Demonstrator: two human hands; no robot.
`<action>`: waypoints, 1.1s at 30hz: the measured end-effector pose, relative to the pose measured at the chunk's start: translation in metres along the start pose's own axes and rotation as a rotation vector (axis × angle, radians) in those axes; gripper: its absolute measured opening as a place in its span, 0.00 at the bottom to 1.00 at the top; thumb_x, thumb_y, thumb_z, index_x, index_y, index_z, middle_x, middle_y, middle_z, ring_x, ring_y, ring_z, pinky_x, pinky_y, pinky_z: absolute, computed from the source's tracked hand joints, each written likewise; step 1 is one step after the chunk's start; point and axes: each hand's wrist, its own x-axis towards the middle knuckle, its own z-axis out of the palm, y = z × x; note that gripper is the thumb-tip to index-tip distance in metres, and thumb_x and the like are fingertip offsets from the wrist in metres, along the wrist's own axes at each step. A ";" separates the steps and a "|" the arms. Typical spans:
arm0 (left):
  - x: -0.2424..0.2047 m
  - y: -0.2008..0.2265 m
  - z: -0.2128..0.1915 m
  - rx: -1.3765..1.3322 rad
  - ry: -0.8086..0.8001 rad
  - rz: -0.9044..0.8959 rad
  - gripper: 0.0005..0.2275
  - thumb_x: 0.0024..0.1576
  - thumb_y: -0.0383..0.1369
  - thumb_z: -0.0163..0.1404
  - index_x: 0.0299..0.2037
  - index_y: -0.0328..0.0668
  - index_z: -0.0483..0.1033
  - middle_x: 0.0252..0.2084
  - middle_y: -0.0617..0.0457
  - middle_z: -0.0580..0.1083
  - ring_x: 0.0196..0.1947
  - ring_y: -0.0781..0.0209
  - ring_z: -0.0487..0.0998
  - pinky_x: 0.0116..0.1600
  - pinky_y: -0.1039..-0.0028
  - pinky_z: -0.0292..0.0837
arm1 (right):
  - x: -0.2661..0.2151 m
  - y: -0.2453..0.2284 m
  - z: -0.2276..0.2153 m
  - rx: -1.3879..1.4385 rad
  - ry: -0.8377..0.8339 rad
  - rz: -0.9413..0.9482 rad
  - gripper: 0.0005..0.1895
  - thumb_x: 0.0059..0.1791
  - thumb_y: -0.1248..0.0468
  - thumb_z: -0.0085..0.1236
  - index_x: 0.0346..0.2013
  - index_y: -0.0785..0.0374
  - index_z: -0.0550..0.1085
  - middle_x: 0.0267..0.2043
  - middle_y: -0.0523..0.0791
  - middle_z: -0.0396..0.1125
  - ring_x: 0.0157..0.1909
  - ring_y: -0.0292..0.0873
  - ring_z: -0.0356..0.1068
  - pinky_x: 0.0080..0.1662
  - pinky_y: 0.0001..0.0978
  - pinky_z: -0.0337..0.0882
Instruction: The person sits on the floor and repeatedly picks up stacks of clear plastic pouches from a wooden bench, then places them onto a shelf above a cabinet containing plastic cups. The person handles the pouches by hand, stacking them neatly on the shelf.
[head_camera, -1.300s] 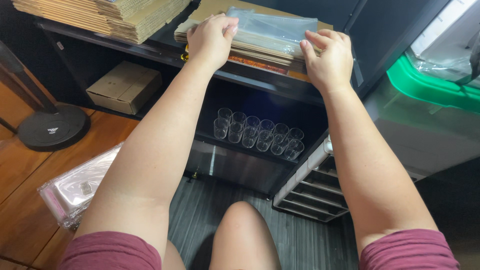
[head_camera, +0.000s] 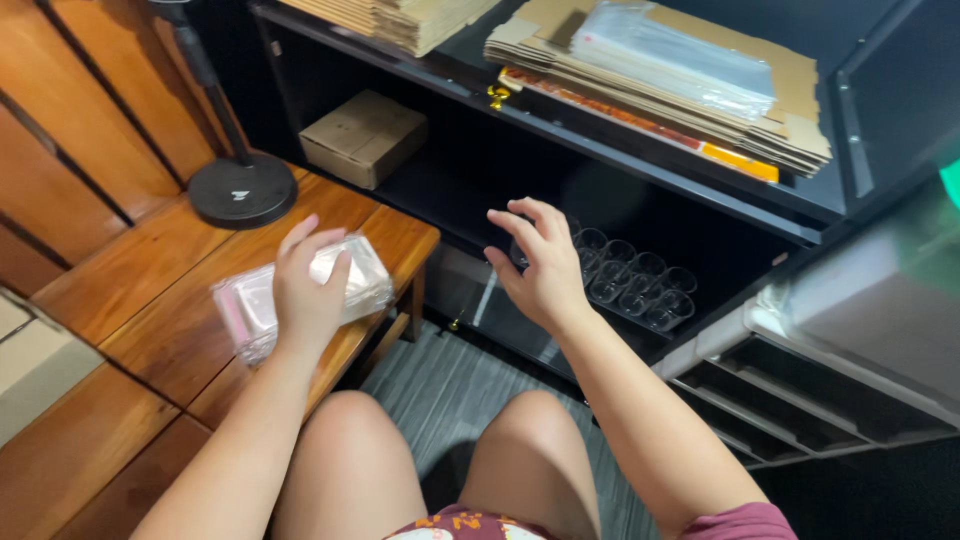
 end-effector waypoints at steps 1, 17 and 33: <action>-0.007 -0.018 -0.008 0.011 0.006 -0.006 0.11 0.58 0.26 0.59 0.50 0.45 0.81 0.63 0.41 0.71 0.66 0.38 0.70 0.69 0.51 0.65 | -0.003 -0.004 0.008 0.013 -0.004 -0.003 0.25 0.46 0.61 0.70 0.58 0.51 0.76 0.58 0.45 0.66 0.63 0.55 0.66 0.62 0.52 0.69; -0.082 -0.112 -0.062 0.328 0.135 0.154 0.12 0.57 0.28 0.60 0.50 0.44 0.79 0.62 0.36 0.70 0.60 0.31 0.74 0.62 0.49 0.69 | -0.043 -0.045 0.137 0.278 -0.317 0.374 0.14 0.48 0.64 0.67 0.49 0.50 0.78 0.54 0.42 0.68 0.47 0.52 0.76 0.48 0.44 0.80; -0.091 -0.108 -0.062 0.309 0.158 -0.047 0.27 0.48 0.41 0.70 0.58 0.49 0.76 0.67 0.24 0.64 0.65 0.26 0.69 0.65 0.47 0.68 | -0.026 -0.097 0.164 0.175 -0.646 0.475 0.36 0.55 0.44 0.57 0.74 0.49 0.60 0.78 0.56 0.48 0.74 0.65 0.55 0.67 0.61 0.64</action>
